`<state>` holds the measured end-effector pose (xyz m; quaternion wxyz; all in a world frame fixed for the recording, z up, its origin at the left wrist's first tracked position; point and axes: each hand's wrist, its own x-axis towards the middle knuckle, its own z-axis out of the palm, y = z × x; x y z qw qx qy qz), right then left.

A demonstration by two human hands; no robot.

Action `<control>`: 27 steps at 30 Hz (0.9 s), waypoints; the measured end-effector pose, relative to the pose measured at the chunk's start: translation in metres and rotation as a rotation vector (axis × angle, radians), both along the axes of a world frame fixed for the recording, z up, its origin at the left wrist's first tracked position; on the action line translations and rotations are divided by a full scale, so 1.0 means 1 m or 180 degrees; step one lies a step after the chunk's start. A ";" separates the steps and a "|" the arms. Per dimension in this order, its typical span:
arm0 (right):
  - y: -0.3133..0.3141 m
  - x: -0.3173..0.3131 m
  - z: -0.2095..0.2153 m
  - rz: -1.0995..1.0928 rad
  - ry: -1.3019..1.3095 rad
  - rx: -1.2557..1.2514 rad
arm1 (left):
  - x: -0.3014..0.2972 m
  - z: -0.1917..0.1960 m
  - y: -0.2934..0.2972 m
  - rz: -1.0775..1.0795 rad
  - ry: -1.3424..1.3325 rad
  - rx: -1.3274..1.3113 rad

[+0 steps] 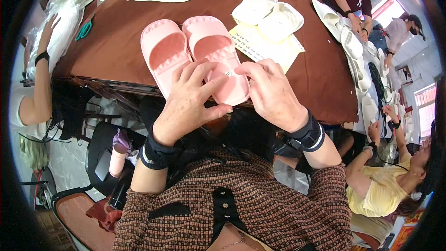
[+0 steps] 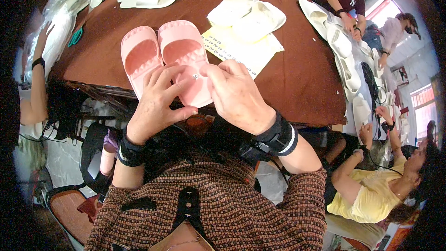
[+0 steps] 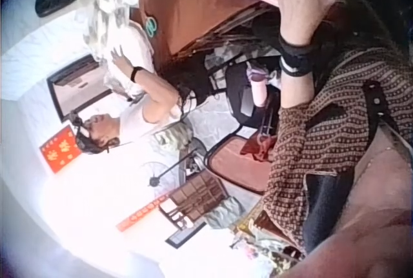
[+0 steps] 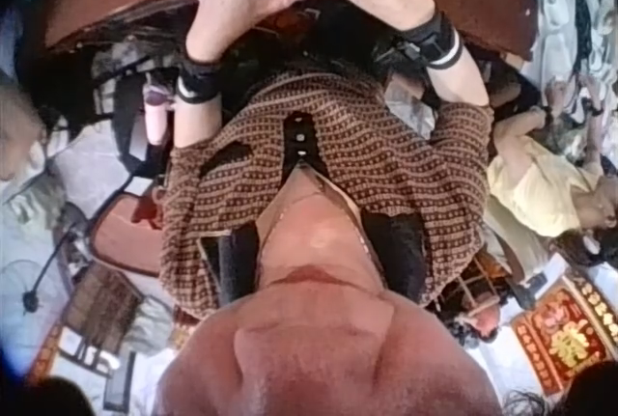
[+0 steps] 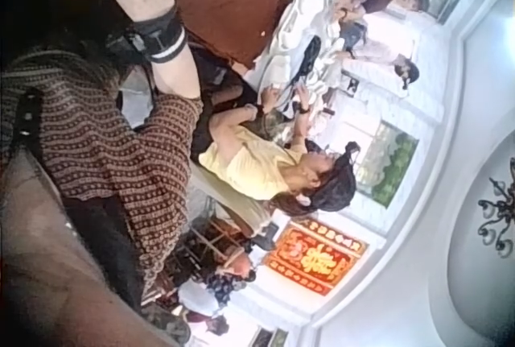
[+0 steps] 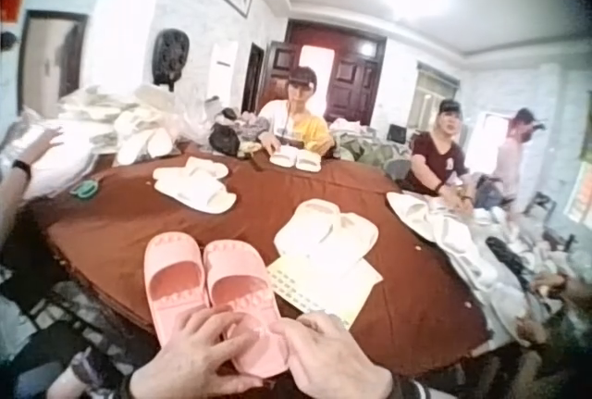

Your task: Applying size stickers to the inside of white and pink house slippers.

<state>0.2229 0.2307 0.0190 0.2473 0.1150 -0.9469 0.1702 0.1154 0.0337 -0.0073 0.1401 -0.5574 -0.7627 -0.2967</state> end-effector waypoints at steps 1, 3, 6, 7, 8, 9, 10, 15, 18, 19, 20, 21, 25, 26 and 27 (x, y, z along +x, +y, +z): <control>-0.003 0.000 0.000 0.0014 -0.0002 -0.0185 | 0.000 0.000 0.000 0.0011 0.0008 -0.0021; -0.007 -0.001 -0.001 0.0022 0.0001 -0.0368 | 0.000 -0.001 0.001 0.0014 0.0014 0.0005; -0.007 -0.004 -0.002 0.0118 0.0020 -0.0083 | 0.000 -0.001 0.001 0.0002 -0.0011 0.0017; -0.003 -0.006 -0.004 0.0025 -0.0014 0.0074 | 0.000 -0.001 0.001 -0.0006 -0.0050 0.0004; -0.001 -0.007 -0.005 -0.0068 -0.0049 0.0231 | -0.001 -0.001 0.000 0.0004 -0.0047 0.0003; -0.001 -0.006 -0.003 -0.0062 -0.0050 0.0232 | -0.001 -0.001 0.000 -0.0012 -0.0067 0.0008; -0.001 -0.006 0.000 -0.0034 -0.0084 0.0205 | -0.001 0.000 0.000 -0.0028 -0.0087 0.0013; -0.008 -0.009 -0.005 0.0204 0.0089 0.0184 | -0.001 0.000 0.001 -0.0049 -0.0102 0.0083; -0.002 -0.009 -0.001 -0.0045 -0.0092 0.0330 | -0.003 -0.002 0.001 -0.0052 -0.0128 0.0128; -0.002 -0.008 -0.001 -0.0035 -0.0087 0.0331 | -0.004 -0.003 0.001 -0.0071 -0.0151 0.0143; -0.003 -0.006 -0.002 0.0016 -0.0089 0.0328 | -0.004 -0.003 0.001 -0.0061 -0.0147 0.0144; -0.004 -0.003 -0.002 0.0063 -0.0098 0.0327 | -0.002 -0.003 0.001 -0.0062 -0.0145 0.0160; -0.009 0.003 0.004 0.0165 0.0155 0.0481 | -0.003 -0.004 0.000 -0.0051 -0.0100 0.0181; -0.008 0.004 0.004 0.0083 0.0073 0.0489 | -0.001 -0.004 0.000 -0.0049 -0.0102 0.0181; -0.006 0.003 0.005 -0.0004 0.0000 0.0499 | -0.002 -0.003 0.000 -0.0052 -0.0115 0.0178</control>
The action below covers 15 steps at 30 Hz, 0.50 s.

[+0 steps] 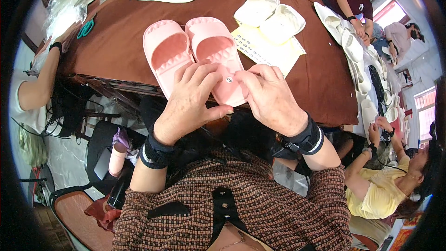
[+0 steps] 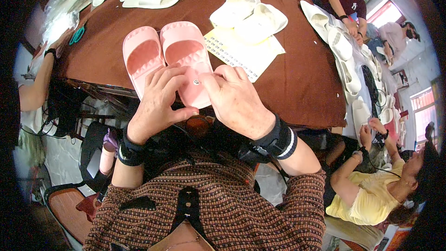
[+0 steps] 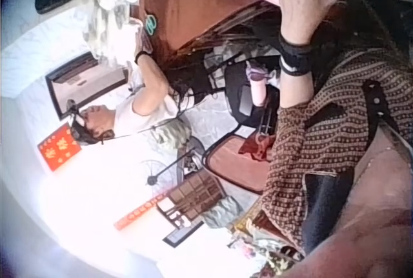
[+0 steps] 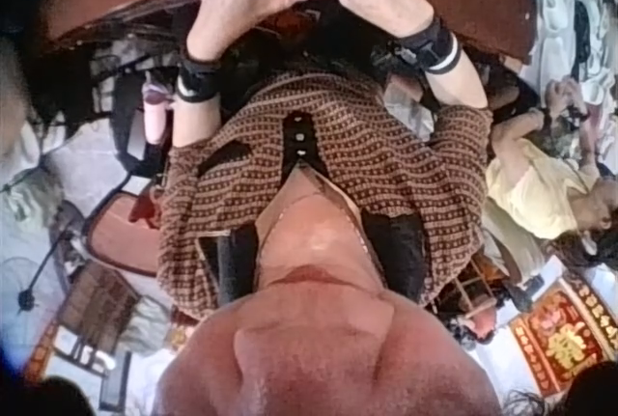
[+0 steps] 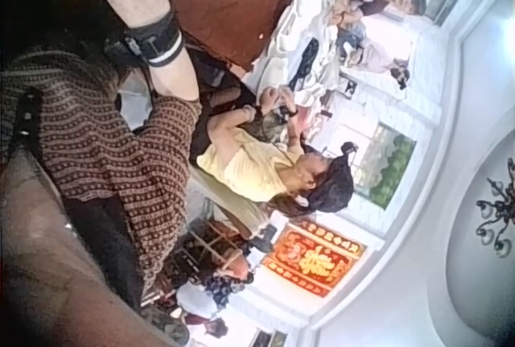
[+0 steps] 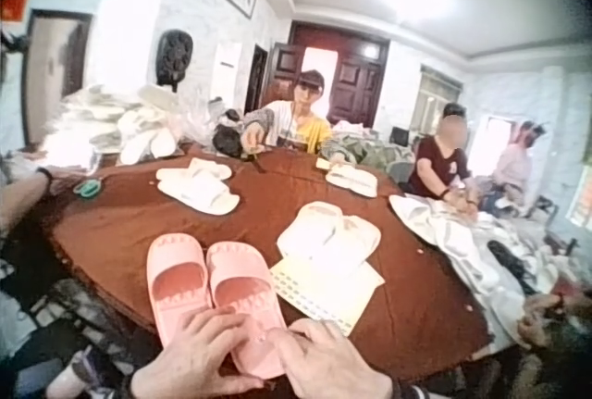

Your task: Applying size stickers to the inside of white and pink house slippers.

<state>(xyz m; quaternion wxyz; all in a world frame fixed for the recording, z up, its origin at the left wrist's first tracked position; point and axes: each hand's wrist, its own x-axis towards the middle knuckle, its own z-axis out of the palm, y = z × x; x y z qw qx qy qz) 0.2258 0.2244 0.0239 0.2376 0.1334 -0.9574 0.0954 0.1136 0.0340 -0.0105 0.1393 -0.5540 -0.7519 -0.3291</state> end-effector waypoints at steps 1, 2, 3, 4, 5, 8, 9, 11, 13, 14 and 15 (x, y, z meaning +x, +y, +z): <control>0.000 -0.001 0.000 -0.0002 0.0008 0.0001 | 0.000 0.001 0.000 -0.0003 -0.0012 -0.0004; 0.000 -0.003 -0.001 0.0048 0.0073 -0.0034 | 0.000 0.002 0.000 -0.0004 -0.0004 -0.0004; -0.001 -0.004 -0.002 0.0097 0.0133 -0.0072 | 0.000 0.002 0.001 -0.0022 -0.0042 -0.0017; -0.004 -0.004 -0.001 0.0096 0.0136 -0.0074 | 0.000 0.003 0.001 -0.0040 -0.0081 -0.0030; -0.007 -0.002 0.000 0.0179 0.0122 -0.0193 | -0.001 0.002 0.001 -0.0041 -0.0079 -0.0032; -0.009 0.000 -0.002 0.0285 0.0061 -0.0344 | -0.001 0.000 0.000 -0.0012 -0.0048 -0.0005; -0.008 0.001 -0.004 0.0294 0.0023 -0.0369 | -0.001 0.000 0.001 -0.0011 -0.0046 -0.0017; -0.004 0.000 -0.007 0.0306 -0.0015 -0.0343 | 0.000 0.000 0.001 -0.0006 -0.0049 -0.0024; -0.001 -0.002 -0.006 0.0303 -0.0053 -0.0316 | -0.001 0.000 0.001 0.0005 -0.0016 -0.0037; 0.000 -0.004 -0.005 0.0216 -0.0004 -0.0117 | 0.000 0.000 0.002 0.0001 -0.0020 -0.0033; 0.001 -0.005 -0.004 0.0133 0.0051 0.0080 | 0.000 0.000 0.001 -0.0009 -0.0052 -0.0044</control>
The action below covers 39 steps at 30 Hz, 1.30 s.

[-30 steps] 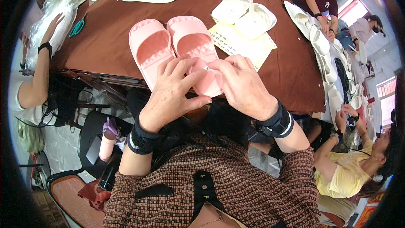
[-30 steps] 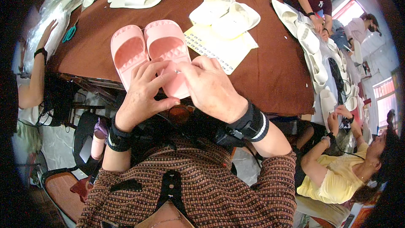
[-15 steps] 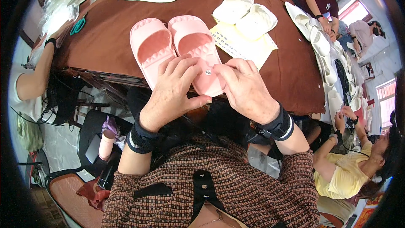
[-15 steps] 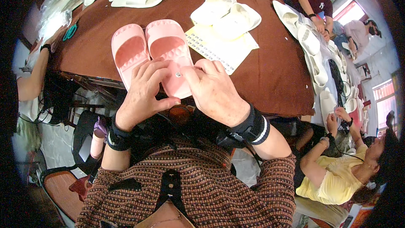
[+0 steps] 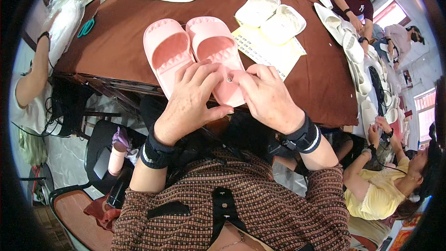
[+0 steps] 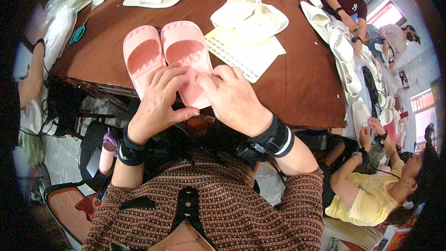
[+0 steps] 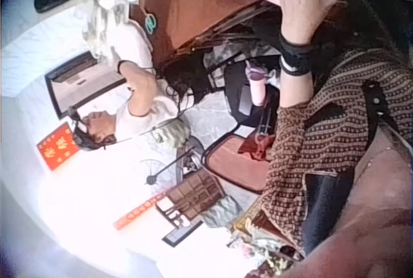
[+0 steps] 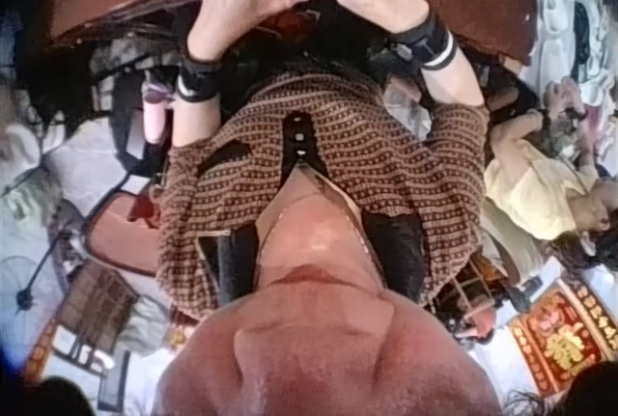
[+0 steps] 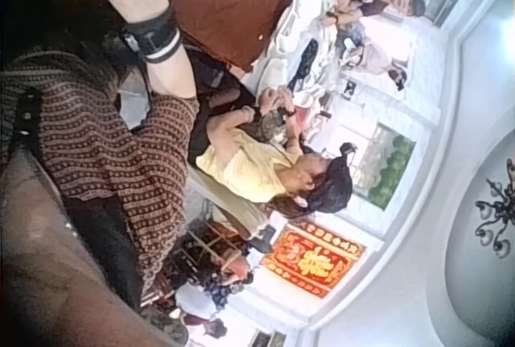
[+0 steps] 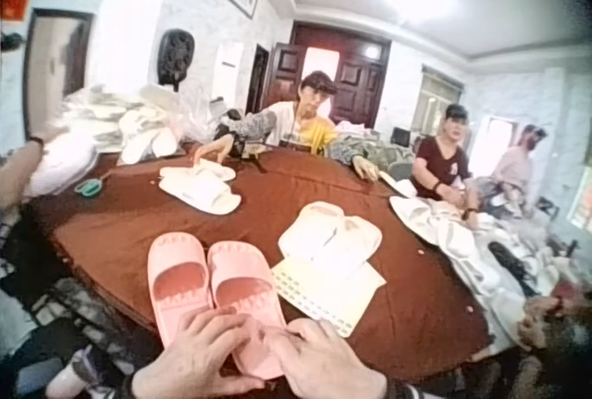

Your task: Applying size stickers to the inside of white and pink house slippers.

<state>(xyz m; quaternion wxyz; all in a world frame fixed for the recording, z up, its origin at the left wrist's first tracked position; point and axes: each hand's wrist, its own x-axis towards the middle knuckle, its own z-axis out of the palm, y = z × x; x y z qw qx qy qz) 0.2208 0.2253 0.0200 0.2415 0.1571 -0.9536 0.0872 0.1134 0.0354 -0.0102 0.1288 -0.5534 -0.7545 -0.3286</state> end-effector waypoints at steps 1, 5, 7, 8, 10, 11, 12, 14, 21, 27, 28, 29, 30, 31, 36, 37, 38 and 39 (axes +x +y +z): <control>0.001 -0.001 0.001 0.0000 0.0003 0.0002 | 0.000 0.000 0.000 -0.0011 -0.0032 -0.0011; 0.009 -0.003 -0.004 0.0022 -0.0219 -0.0237 | 0.000 -0.001 -0.001 0.0012 0.0003 0.0023; 0.012 -0.003 -0.003 -0.0013 -0.0297 -0.0415 | 0.000 -0.001 -0.001 0.0013 -0.0056 0.0002; 0.012 -0.001 0.003 0.0067 -0.0300 -0.0565 | 0.000 0.000 -0.001 0.0017 -0.0058 0.0005; 0.008 0.002 0.009 0.0132 -0.0327 -0.0732 | 0.002 0.000 -0.001 0.0024 -0.0065 -0.0009; 0.003 0.001 0.010 0.0180 -0.0174 -0.0699 | 0.002 0.000 -0.001 0.0020 -0.0079 -0.0015; 0.000 0.001 0.011 0.0216 -0.0011 -0.0660 | 0.001 0.000 -0.001 0.0021 -0.0040 0.0001; -0.002 0.001 0.003 0.0238 -0.0065 -0.0436 | 0.001 0.000 0.000 0.0008 -0.0003 0.0018; 0.005 -0.002 0.005 0.0205 -0.0056 -0.0381 | 0.000 0.002 -0.001 0.0026 -0.0058 -0.0041; 0.003 -0.001 0.022 0.0244 -0.0111 -0.0429 | 0.001 -0.002 -0.002 0.0034 -0.0004 0.0013; 0.003 -0.002 0.020 0.0252 -0.0109 -0.0424 | 0.000 -0.002 -0.002 0.0038 0.0009 -0.0006; 0.002 -0.003 0.016 0.0197 -0.0093 -0.0366 | -0.001 -0.002 -0.001 0.0047 0.0010 0.0000; 0.002 -0.002 0.010 0.0117 -0.0078 -0.0313 | 0.000 0.000 0.000 0.0053 0.0018 -0.0020; 0.000 -0.006 0.000 0.0229 -0.0153 -0.0257 | 0.001 0.001 0.000 0.0058 0.0025 -0.0041; 0.006 -0.005 0.016 0.0133 -0.0131 -0.0232 | 0.001 -0.002 -0.003 0.0053 0.0007 -0.0079; 0.004 -0.005 0.013 0.0195 -0.0070 -0.0216 | 0.001 -0.002 -0.002 0.0050 0.0035 -0.0052; 0.002 -0.005 0.008 0.0256 -0.0010 -0.0201 | 0.001 -0.001 -0.001 0.0043 0.0034 -0.0046; -0.002 -0.007 0.002 0.0231 -0.0071 -0.0261 | 0.001 0.000 0.000 0.0051 0.0048 -0.0037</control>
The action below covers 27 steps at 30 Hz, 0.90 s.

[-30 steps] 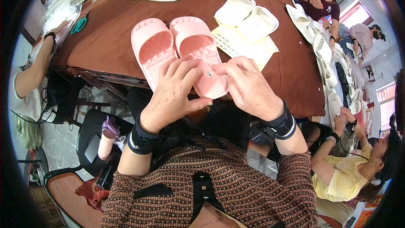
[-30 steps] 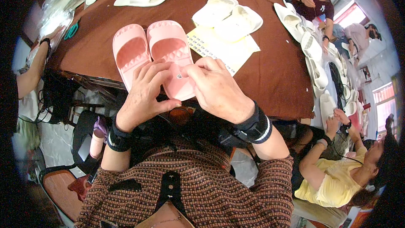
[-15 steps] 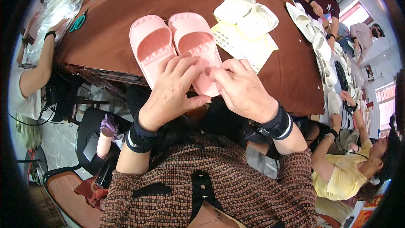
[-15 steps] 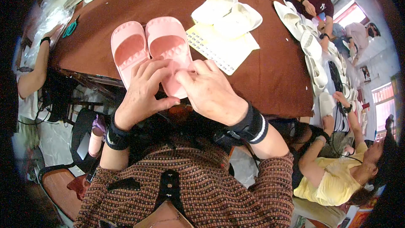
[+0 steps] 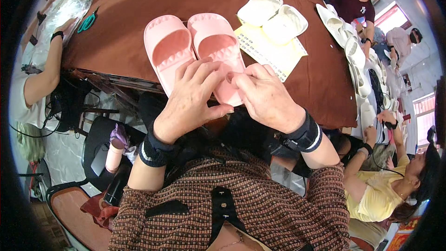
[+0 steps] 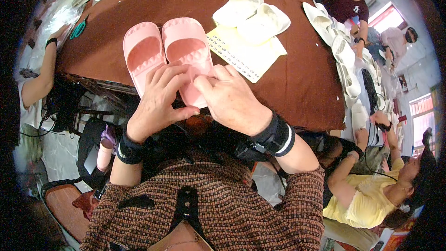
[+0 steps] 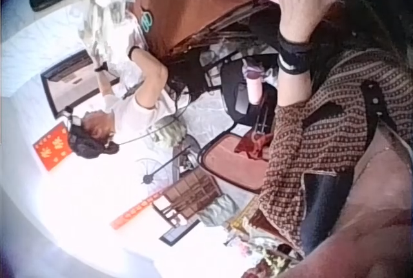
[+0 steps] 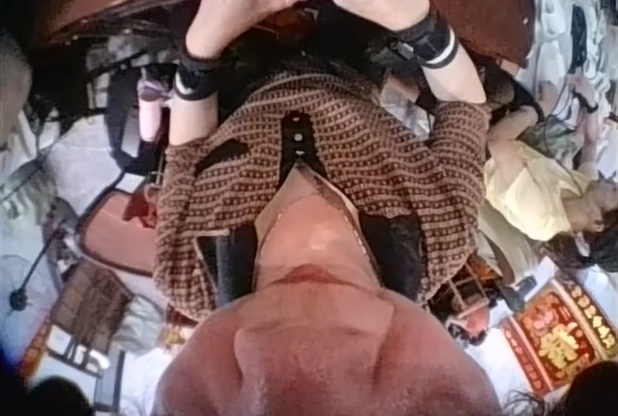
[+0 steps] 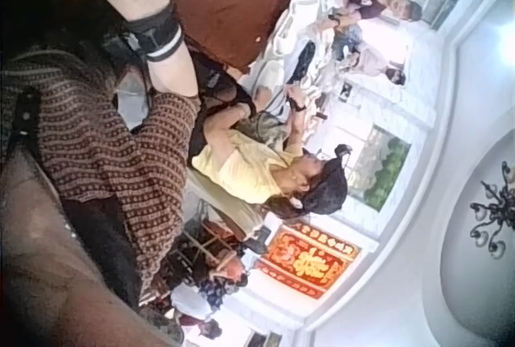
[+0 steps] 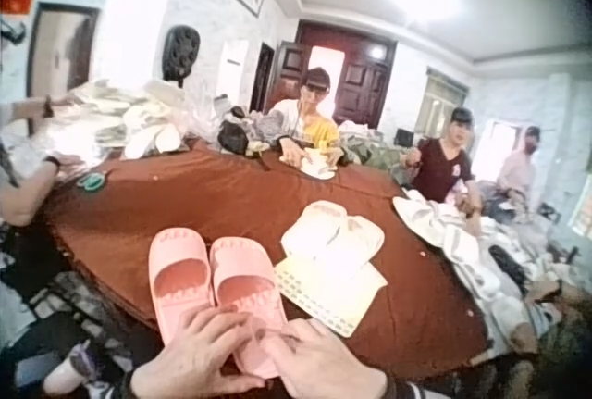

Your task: Applying size stickers to the inside of white and pink house slippers.

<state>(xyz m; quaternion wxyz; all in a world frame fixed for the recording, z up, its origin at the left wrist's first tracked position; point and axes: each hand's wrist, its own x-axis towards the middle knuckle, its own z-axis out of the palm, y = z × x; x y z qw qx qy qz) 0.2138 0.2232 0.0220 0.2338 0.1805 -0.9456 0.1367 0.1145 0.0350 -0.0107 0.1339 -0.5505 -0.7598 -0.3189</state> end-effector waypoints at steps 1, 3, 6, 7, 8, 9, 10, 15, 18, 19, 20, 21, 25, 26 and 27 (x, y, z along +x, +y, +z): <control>0.002 0.000 0.003 0.0002 -0.0004 0.0001 | 0.000 0.000 0.000 0.0008 0.0015 0.0009; 0.005 0.000 0.019 0.0041 0.0042 0.0090 | -0.001 0.000 0.000 0.0000 -0.0022 -0.0006; 0.001 0.005 0.019 0.0050 0.0081 0.0063 | -0.001 -0.001 -0.001 -0.0008 -0.0053 -0.0009; -0.001 0.006 0.018 0.0067 0.0099 0.0027 | 0.001 -0.001 -0.001 -0.0016 -0.0050 0.0005; -0.001 0.004 0.005 -0.0001 -0.0052 0.0102 | 0.002 -0.001 -0.001 -0.0027 -0.0051 0.0003; 0.000 0.003 0.007 0.0010 -0.0048 0.0106 | 0.001 -0.001 -0.001 -0.0006 -0.0016 0.0010; 0.001 0.003 0.009 0.0041 -0.0042 0.0124 | 0.000 -0.001 -0.001 0.0015 0.0021 0.0017; 0.002 0.003 0.020 0.0046 0.0139 0.0173 | -0.001 -0.001 0.000 -0.0004 -0.0021 0.0038; 0.000 0.004 0.007 0.0005 0.0006 0.0173 | 0.000 0.000 -0.001 -0.0008 -0.0031 0.0036; 0.001 0.003 0.011 0.0017 0.0004 0.0170 | 0.000 -0.001 -0.001 -0.0009 -0.0013 0.0047; 0.005 0.001 0.017 0.0031 0.0047 0.0118 | 0.000 -0.002 -0.003 0.0004 -0.0015 0.0043; 0.007 0.000 0.023 0.0033 0.0094 0.0076 | 0.000 -0.003 -0.002 0.0010 -0.0015 0.0030; 0.000 -0.005 0.005 0.0053 0.0041 0.0187 | -0.001 0.001 0.002 -0.0021 -0.0011 0.0090; -0.001 0.001 0.010 -0.0008 -0.0045 0.0295 | -0.001 0.001 0.002 -0.0029 -0.0013 0.0092; 0.001 0.000 0.013 0.0006 -0.0045 0.0297 | -0.001 -0.001 0.000 -0.0022 -0.0008 0.0076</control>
